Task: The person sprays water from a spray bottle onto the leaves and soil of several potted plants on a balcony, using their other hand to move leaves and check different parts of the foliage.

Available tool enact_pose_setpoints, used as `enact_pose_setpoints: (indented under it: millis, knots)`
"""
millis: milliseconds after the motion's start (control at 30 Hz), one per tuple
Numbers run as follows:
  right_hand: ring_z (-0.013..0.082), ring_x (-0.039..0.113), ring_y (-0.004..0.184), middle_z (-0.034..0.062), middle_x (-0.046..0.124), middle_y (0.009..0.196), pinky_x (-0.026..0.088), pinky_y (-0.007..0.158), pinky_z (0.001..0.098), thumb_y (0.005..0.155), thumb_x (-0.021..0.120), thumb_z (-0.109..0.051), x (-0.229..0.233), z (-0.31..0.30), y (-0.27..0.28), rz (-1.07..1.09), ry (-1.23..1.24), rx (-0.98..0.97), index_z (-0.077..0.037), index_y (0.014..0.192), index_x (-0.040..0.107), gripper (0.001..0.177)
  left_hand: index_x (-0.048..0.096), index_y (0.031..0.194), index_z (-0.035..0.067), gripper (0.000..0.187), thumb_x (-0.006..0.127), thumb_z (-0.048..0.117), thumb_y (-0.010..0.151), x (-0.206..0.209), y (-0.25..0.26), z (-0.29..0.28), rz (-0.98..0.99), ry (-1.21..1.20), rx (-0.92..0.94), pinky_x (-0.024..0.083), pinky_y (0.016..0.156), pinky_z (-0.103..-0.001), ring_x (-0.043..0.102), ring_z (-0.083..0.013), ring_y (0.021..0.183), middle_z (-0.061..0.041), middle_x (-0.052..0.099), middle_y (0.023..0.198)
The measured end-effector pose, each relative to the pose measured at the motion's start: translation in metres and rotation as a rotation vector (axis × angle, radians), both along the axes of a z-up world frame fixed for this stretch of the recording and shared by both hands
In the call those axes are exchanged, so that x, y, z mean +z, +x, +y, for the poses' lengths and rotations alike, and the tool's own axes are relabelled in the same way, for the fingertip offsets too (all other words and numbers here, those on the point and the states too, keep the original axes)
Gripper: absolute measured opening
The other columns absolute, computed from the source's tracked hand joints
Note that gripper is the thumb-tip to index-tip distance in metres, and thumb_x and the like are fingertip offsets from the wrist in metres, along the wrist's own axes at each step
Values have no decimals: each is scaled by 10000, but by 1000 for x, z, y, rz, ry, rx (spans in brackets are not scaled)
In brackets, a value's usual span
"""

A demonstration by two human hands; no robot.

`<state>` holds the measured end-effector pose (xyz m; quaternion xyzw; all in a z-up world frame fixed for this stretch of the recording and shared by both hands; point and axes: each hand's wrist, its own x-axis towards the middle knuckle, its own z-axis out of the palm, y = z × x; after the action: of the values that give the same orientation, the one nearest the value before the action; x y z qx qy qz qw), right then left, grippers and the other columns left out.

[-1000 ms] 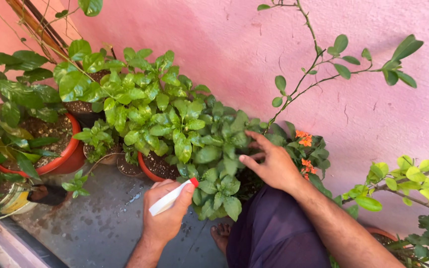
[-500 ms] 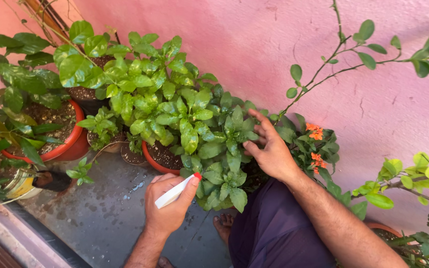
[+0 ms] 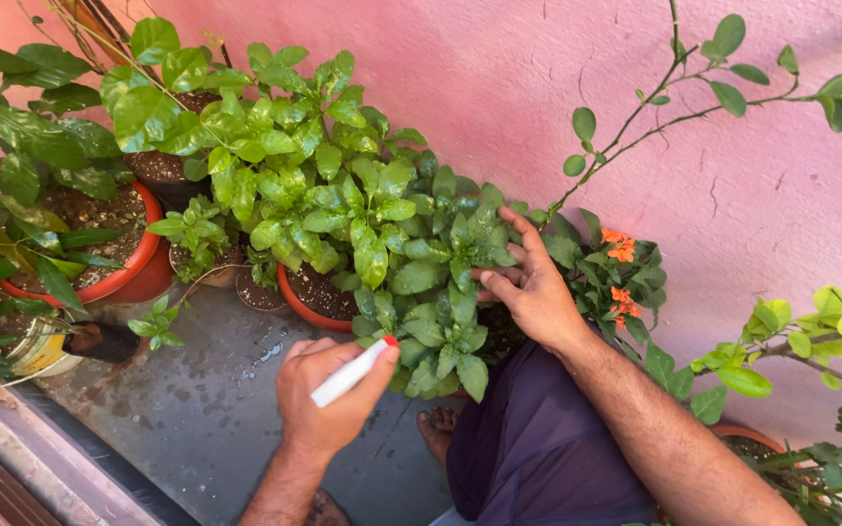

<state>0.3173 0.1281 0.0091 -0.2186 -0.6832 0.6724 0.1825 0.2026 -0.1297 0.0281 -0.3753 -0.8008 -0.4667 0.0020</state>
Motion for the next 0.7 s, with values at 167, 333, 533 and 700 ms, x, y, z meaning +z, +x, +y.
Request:
enact_pose_setpoints:
  millis: [167, 333, 533, 700]
  knots:
    - [244, 684, 1124, 179, 571, 1388, 629, 824, 355, 929, 564, 70, -11, 3, 3, -20, -20, 26, -188, 1629, 134, 861, 730, 636, 107, 299, 786, 327, 830, -5, -6, -11, -141, -7, -63, 455, 605, -368, 617, -233, 557, -20, 640, 574]
    - [257, 667, 1148, 170, 547, 1391, 608, 897, 385, 907, 623, 28, -25, 5, 1, -98, 86, 16, -132, 1618, 114, 888, 741, 629, 107, 296, 805, 342, 798, -3, -1, -13, -91, -78, 27, 438, 597, -393, 588, -255, 515, -51, 612, 525]
    - [226, 642, 1226, 165, 622, 1324, 557, 989, 382, 871, 662, -28, -27, 2, 4, -247, 221, 55, -110, 1615, 73, 953, 736, 575, 108, 318, 812, 343, 775, -2, 0, -15, -67, -107, -42, 425, 598, -392, 576, -248, 470, -56, 609, 496]
    - [212, 661, 1206, 190, 699, 1270, 544, 988, 365, 880, 678, -61, -27, -1, 4, -314, 246, 80, -118, 1626, 64, 968, 694, 630, 79, 323, 776, 314, 836, -3, 3, -7, -81, 84, -130, 436, 621, -384, 576, -250, 519, -49, 593, 542]
